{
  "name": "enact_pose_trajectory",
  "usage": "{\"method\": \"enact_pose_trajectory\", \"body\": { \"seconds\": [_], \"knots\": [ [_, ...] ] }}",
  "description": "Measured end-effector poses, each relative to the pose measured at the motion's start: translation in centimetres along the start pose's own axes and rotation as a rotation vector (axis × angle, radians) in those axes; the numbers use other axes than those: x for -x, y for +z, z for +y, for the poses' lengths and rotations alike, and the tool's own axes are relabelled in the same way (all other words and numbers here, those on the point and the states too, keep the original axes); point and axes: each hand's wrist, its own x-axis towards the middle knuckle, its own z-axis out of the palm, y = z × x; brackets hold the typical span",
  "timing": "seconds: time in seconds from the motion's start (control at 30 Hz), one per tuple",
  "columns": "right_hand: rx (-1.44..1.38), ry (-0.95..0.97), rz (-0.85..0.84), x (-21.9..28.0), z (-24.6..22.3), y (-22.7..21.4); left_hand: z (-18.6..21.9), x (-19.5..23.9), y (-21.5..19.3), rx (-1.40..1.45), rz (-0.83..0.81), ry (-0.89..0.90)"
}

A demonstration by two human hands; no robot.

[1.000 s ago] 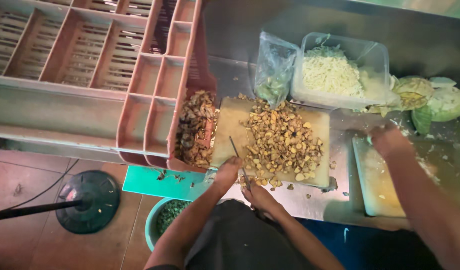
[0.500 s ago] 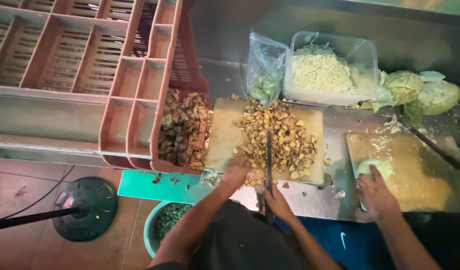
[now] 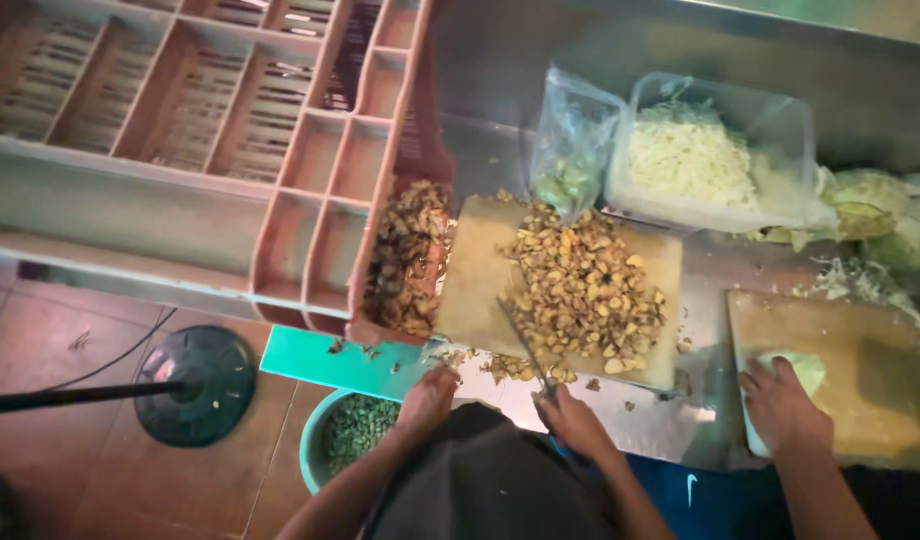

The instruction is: The person chops ginger on a cutting board using a knife. Another person shreds cabbage on a separate cutting board nearby. The chopped ginger is transferred into a pink crate.

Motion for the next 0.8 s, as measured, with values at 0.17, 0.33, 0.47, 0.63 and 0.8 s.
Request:
{"method": "enact_pose_trajectory", "body": {
  "seconds": [0.17,0.33,0.47,0.63,0.8],
  "knots": [
    [-0.026,-0.06,0.102,0.1,-0.9,0.4,1.5,-2.3,-0.6,-0.155,0.117,0.102],
    [-0.165,-0.031,0.042,0.5,-1.7,1.7,1.6,-7.7,0.8,-0.693,-0.033,-0.139],
    [-0.127,-0.06,0.047,-0.8,-0.7,1.9,0.6,-10.5,1.5,-0.755,-0.235,-0.153],
    [-0.007,-0.206,0.15,-2.0,1.3,2.1,2.2,-12.9,-1.9,-0.377,-0.125,0.097],
    [-0.17,-0.108,0.116,-1.7,1.3,2.2,5.3,-13.7,-2.4,0.269,0.067,0.133]
  ]
}}
